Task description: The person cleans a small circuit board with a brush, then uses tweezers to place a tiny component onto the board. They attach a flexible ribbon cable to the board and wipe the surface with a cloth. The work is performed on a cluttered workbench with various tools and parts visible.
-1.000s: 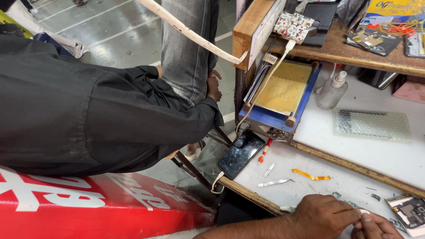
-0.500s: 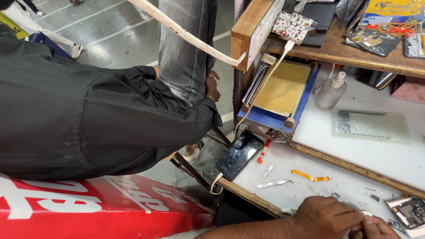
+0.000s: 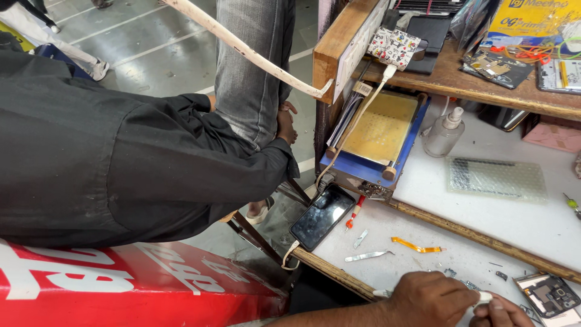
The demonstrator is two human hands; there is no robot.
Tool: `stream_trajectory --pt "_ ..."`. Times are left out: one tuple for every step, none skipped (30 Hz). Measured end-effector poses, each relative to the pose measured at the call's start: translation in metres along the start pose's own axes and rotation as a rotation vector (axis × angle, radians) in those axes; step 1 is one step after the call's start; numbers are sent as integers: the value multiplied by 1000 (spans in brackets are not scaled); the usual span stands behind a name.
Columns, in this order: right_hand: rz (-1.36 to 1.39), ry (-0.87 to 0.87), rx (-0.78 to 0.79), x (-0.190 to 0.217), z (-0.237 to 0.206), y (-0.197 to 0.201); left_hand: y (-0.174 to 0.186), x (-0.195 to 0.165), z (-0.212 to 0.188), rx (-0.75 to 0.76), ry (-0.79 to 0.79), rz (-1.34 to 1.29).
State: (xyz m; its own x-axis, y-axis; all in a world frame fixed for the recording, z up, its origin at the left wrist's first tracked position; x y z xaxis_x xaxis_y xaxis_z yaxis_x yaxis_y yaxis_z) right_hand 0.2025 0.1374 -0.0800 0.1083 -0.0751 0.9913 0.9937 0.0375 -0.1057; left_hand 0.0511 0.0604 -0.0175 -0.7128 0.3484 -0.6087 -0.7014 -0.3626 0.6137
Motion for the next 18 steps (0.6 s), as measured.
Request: stream_trajectory --pt "-61 -47 60 -3 2 -4 3 -1 0 -1 -5 -10" --pt "-121 -96 125 -6 6 -6 5 -5 0 -4 -25 -4" --pt "-180 -145 192 -9 9 -8 7 -6 1 -5 -29 0" --pt "-159 -166 198 -11 11 -8 8 -8 2 -6 -34 5" --pt "-138 -188 202 -13 12 -7 9 -8 4 -3 -24 4" --pt "-118 -210 205 -14 13 -6 9 -9 5 2 -18 7" --pt "-109 -207 212 -15 12 -5 8 -9 6 6 -12 9" --pt "-102 -207 217 -16 10 -3 8 -9 7 14 -6 12" --pt "-96 -206 223 -17 6 0 7 -8 7 21 4 12" --pt "-73 -189 213 -17 4 1 6 -7 7 28 14 12" --pt "-46 -169 201 -17 2 1 6 -6 7 36 24 11" --pt "-22 -152 187 -16 -1 2 6 -5 7 38 27 10" --pt "-42 -165 169 -17 -3 3 7 -4 6 40 30 9" --pt "-65 -178 154 -19 -5 2 8 -4 5 32 26 10" --pt "-89 -191 140 -20 -5 2 10 -4 5 26 26 2" --pt "-89 -197 135 -20 -4 1 12 -3 5 20 25 -6" --pt "-89 -203 129 -21 -4 0 13 -3 5 19 27 -23" --pt "-89 -210 124 -21 -3 0 14 -3 6 19 29 -39"
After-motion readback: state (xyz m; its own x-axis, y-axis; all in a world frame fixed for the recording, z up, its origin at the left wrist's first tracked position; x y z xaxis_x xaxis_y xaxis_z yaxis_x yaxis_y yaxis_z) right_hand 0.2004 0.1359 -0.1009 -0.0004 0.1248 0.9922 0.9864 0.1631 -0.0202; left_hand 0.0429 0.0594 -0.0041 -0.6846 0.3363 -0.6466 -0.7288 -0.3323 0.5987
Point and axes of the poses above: each hand's wrist, its own z-axis towards the middle knuckle, its own y-axis out of the back of the hand, x = y × z, the point moved 6 cm from there along z, towards the middle knuckle, and after that the axes turned 13 degrees about y, right-handed, at the moved point
